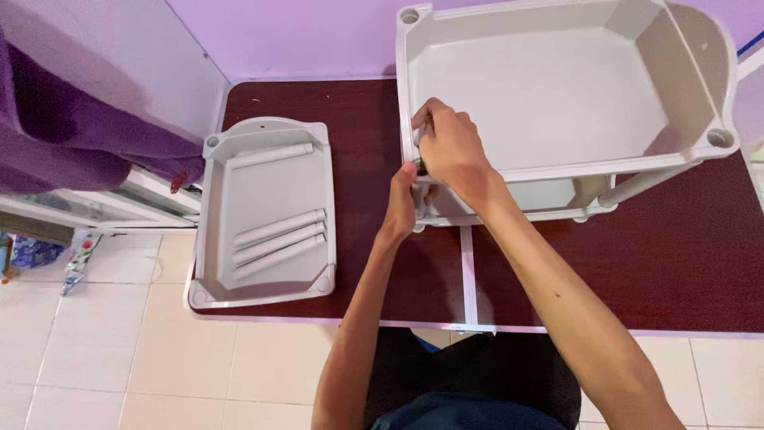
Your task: The person wipes the interior and edges of a white plastic storage unit with a patterned cloth, then cleans a white cylindrical rod. The unit is placed on a maroon table in a room with light purple walls.
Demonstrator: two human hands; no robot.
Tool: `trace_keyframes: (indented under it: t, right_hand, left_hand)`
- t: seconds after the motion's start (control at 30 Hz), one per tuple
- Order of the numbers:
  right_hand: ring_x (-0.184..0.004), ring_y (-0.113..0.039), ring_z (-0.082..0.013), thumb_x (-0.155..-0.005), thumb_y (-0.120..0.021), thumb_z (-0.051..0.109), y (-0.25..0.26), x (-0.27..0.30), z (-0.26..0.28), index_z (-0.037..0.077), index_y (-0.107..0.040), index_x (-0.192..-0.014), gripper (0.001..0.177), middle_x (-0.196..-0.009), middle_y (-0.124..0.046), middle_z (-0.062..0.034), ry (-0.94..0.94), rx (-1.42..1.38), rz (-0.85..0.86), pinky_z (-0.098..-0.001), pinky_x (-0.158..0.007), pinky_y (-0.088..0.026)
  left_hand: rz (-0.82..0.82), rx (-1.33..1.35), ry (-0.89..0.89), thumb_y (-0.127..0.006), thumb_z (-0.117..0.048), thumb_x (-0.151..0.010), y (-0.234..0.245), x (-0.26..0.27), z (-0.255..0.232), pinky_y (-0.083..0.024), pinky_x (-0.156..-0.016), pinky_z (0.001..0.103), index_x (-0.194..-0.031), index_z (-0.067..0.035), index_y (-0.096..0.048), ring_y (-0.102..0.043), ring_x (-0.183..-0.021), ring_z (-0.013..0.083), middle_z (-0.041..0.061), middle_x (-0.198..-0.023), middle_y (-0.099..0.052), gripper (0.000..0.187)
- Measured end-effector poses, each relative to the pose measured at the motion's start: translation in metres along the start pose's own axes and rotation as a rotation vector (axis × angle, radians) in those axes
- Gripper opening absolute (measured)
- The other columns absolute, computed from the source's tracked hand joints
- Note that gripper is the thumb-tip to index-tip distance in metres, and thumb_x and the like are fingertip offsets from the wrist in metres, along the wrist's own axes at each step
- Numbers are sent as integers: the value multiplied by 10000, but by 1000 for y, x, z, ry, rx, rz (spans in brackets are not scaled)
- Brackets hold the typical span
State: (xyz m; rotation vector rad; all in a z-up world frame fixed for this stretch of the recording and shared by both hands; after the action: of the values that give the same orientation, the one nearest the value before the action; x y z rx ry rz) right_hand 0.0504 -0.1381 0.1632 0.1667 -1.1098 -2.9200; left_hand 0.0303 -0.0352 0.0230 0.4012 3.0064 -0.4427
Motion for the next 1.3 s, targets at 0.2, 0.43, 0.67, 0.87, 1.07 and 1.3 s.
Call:
trace_keyframes:
  t: [0.2,0.43,0.67,0.87,1.07,1.3]
  right_hand:
    - [-598,-677,-314,-930,-429,34,8,3,9,-29,-645,-1047,254,-656,-655,-175,6,-65,20,-423,-602,-506]
    - [-545,-644,-328,-925,-455,11,2,3,5,-39,-637,-1040,221,-628,-639,-176,177,-4,-44,-431,-560,-506]
    - [-685,-710,-357,-952,-505,27,13,2,7,8,-685,-1035,199,-752,-723,-180,259,53,-125,-439,-667,-547]
    - [-794,-752,-221,-1030,-511,71,34,38,-25,34,-688,-1162,224,-956,-771,-94,350,-64,-235,-374,-732,-597]
    - [-1166,-647,-262,-1057,-611,6,107,87,-107,29,-724,-1140,143,-1096,-744,-124,560,326,-494,-403,-989,-558]
    - [-1129,-702,-269,-996,-672,26,108,87,-121,20,-718,-1091,105,-1119,-740,-178,718,148,-412,-374,-952,-607]
  left_hand:
    - [26,60,1,-363,-859,-909,2,-4,15,-345,-487,295,-794,-63,-568,-447,-550,95,-4,-660,-503,829]
    - [-13,156,-37,-388,-859,-913,1,-7,34,-329,-463,264,-791,-66,-549,-428,-526,82,-23,-633,-478,819]
    - [4,88,-169,-296,-674,-1048,-2,-7,11,-408,-526,292,-821,-85,-556,-496,-555,102,6,-634,-522,682]
    - [-165,-65,-87,-231,-516,-1037,13,-9,-23,-504,-566,338,-908,-119,-584,-590,-632,135,40,-717,-644,546]
    - [-209,-112,-191,-190,-505,-1137,47,5,-42,-507,-670,344,-926,-106,-553,-567,-703,148,39,-763,-590,578]
    - [-451,-67,-35,-219,-571,-1093,65,6,-41,-491,-645,359,-896,-31,-627,-596,-648,193,64,-681,-616,705]
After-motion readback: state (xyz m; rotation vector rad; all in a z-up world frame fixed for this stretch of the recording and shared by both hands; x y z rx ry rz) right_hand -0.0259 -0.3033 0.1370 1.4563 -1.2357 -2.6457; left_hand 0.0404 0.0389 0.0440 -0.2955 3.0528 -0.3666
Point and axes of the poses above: each hand's wrist, its own x-axis away from the middle knuckle, its own y-axis out of the back of the hand, z = x × y, the point moved 2 cm from there along -x, towards the middle knuckle
